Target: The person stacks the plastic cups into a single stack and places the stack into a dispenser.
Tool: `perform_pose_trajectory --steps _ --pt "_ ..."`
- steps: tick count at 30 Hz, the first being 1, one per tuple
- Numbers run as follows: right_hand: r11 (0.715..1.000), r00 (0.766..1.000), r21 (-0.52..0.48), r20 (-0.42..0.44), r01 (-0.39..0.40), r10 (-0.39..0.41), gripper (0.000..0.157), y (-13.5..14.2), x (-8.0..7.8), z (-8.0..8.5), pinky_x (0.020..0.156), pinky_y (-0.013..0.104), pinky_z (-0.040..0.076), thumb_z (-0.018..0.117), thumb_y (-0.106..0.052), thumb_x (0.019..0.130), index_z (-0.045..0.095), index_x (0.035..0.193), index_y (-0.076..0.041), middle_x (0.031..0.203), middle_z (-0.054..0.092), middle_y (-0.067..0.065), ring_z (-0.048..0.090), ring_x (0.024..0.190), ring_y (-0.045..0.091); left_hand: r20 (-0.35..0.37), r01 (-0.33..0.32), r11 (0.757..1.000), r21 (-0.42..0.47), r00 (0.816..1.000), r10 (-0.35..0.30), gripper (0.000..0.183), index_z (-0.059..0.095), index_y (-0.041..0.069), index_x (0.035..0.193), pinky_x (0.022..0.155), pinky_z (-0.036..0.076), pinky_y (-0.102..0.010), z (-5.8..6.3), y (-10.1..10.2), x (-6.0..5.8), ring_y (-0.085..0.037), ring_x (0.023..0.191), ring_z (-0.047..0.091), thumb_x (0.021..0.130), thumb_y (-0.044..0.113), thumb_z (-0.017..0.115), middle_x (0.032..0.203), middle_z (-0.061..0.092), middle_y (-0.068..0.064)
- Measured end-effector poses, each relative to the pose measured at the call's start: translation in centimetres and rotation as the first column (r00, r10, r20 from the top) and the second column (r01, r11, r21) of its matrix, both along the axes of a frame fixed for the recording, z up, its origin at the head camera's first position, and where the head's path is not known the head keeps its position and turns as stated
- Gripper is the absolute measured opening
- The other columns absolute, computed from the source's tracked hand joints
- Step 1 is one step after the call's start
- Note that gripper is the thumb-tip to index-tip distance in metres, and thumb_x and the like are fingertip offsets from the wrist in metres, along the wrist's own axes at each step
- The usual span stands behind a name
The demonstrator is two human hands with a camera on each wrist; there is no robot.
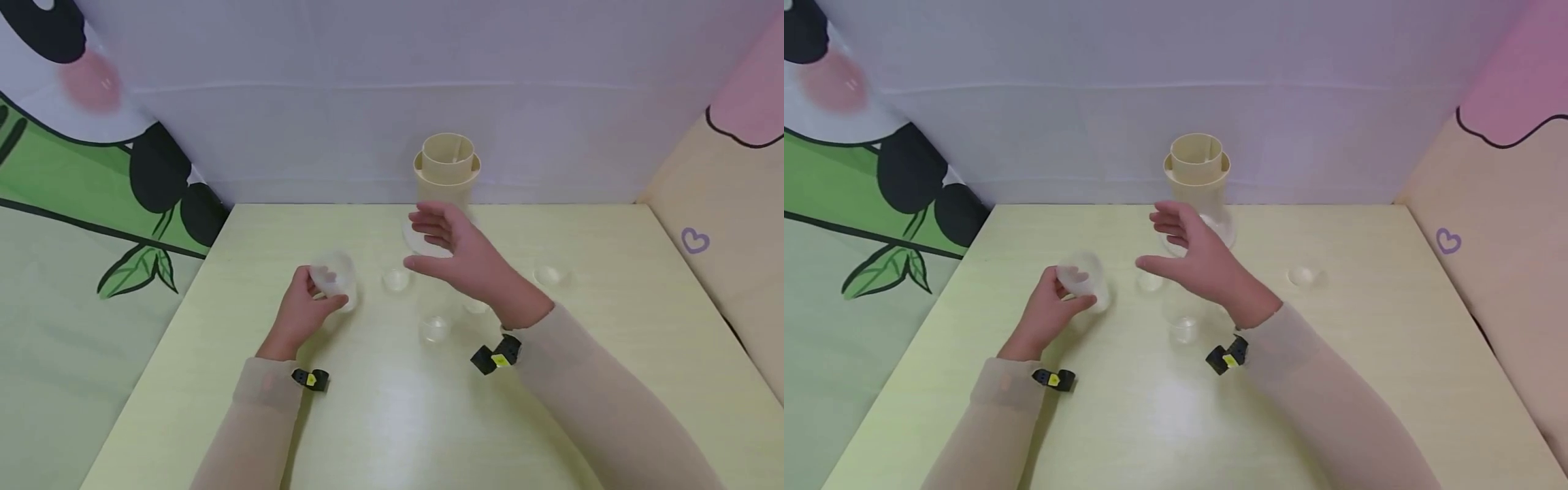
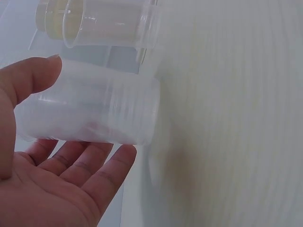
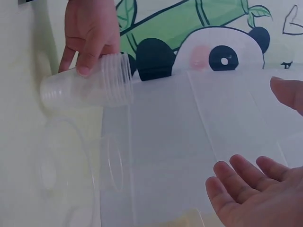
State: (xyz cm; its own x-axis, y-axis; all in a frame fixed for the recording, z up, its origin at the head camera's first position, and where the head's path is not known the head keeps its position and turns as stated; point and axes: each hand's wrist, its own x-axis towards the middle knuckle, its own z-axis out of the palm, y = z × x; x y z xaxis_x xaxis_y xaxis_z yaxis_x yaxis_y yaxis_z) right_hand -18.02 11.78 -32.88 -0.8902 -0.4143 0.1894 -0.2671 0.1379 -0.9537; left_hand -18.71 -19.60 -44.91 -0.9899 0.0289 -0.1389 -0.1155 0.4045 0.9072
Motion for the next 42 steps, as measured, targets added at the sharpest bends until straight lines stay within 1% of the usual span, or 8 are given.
perform_pose_trajectory --steps 6,10,13,18,24,31,37,42 --pt "0.992 0.995 -0.103 -0.057 0.075 -0.082 0.074 3.9 1.2 -0.2 0.117 0.036 0.034 0.073 0.003 0.092 0.032 0.153 -0.001 0.148 0.049 0.011 0.046 0.139 0.025 -0.002 0.007 1.0 0.006 1.0 -0.007 0.078 0.033 0.006 0.146 0.101 0.049 -0.047 0.2 0.1 -0.2 -0.03 0.137 0.049 0.088 0.022 0.083 0.151 0.049 -0.011" --pt "0.971 0.987 -0.191 -0.031 0.147 -0.155 0.068 6.4 2.1 -0.4 0.116 0.033 0.035 0.07 0.005 0.094 0.034 0.152 0.0 0.149 0.048 0.014 0.044 0.14 0.028 0.007 0.008 1.0 0.013 1.0 -0.009 0.077 0.033 0.005 0.145 0.101 0.049 -0.047 0.2 0.2 -0.2 -0.03 0.136 0.05 0.088 0.021 0.082 0.151 0.049 -0.011" --pt "0.953 0.973 -0.206 -0.016 0.222 -0.23 0.065 8.1 2.6 -0.7 0.115 0.03 0.035 0.07 0.003 0.094 0.036 0.15 -0.002 0.149 0.047 0.016 0.043 0.14 0.028 0.01 0.003 1.0 0.008 1.0 -0.003 0.077 0.033 0.007 0.145 0.101 0.05 -0.046 0.0 0.3 -0.2 -0.03 0.134 0.051 0.088 0.021 0.083 0.15 0.049 -0.01" --pt "0.925 0.932 -0.145 -0.037 0.352 -0.36 0.065 10.3 3.0 -2.1 0.113 0.025 0.036 0.071 0.001 0.094 0.037 0.149 -0.005 0.147 0.047 0.014 0.045 0.138 0.026 0.007 0.001 1.0 0.01 1.0 -0.001 0.077 0.034 0.008 0.145 0.101 0.05 -0.046 -0.1 0.3 -0.3 -0.03 0.134 0.052 0.087 0.022 0.083 0.149 0.05 -0.01" --pt "0.883 0.885 -0.09 -0.037 0.46 -0.465 0.064 12.4 3.4 -3.6 0.113 0.025 0.035 0.072 -0.003 0.095 0.038 0.149 -0.006 0.146 0.05 0.007 0.047 0.137 0.023 0.002 0.007 1.0 0.002 1.0 -0.007 0.079 0.032 0.007 0.146 0.102 0.05 -0.047 -0.2 0.2 -0.2 -0.03 0.135 0.051 0.088 0.022 0.083 0.151 0.048 -0.011" --pt "0.836 0.843 0.113 -0.124 0.536 -0.524 0.072 14.6 3.4 -4.6 0.115 0.021 0.031 0.075 -0.014 0.096 0.033 0.154 -0.007 0.151 0.046 0.006 0.041 0.142 0.023 -0.003 0.001 1.0 0.001 1.0 -0.001 0.078 0.033 0.007 0.146 0.101 0.05 -0.047 -0.1 0.3 -0.1 -0.03 0.134 0.052 0.088 0.022 0.083 0.15 0.049 -0.01" --pt "0.809 0.814 0.103 -0.13 0.579 -0.566 0.072 15.9 3.0 -5.9 0.113 0.017 0.031 0.075 -0.013 0.095 0.033 0.154 -0.006 0.15 0.045 0.006 0.042 0.141 0.024 0.006 -0.016 1.0 -0.004 1.0 0.016 0.077 0.033 0.007 0.145 0.103 0.049 -0.048 0.3 0.4 0.1 -0.03 0.134 0.051 0.088 0.022 0.083 0.15 0.049 -0.011" --pt "0.758 0.764 0.097 -0.11 0.645 -0.636 0.073 17.1 2.8 -6.9 0.113 0.018 0.03 0.075 -0.015 0.096 0.033 0.155 -0.006 0.151 0.045 0.006 0.043 0.141 0.023 0.013 -0.014 1.0 0.011 1.0 0.014 0.077 0.033 0.006 0.145 0.103 0.048 -0.047 0.4 0.5 0.2 -0.03 0.135 0.05 0.088 0.02 0.083 0.15 0.049 -0.011"
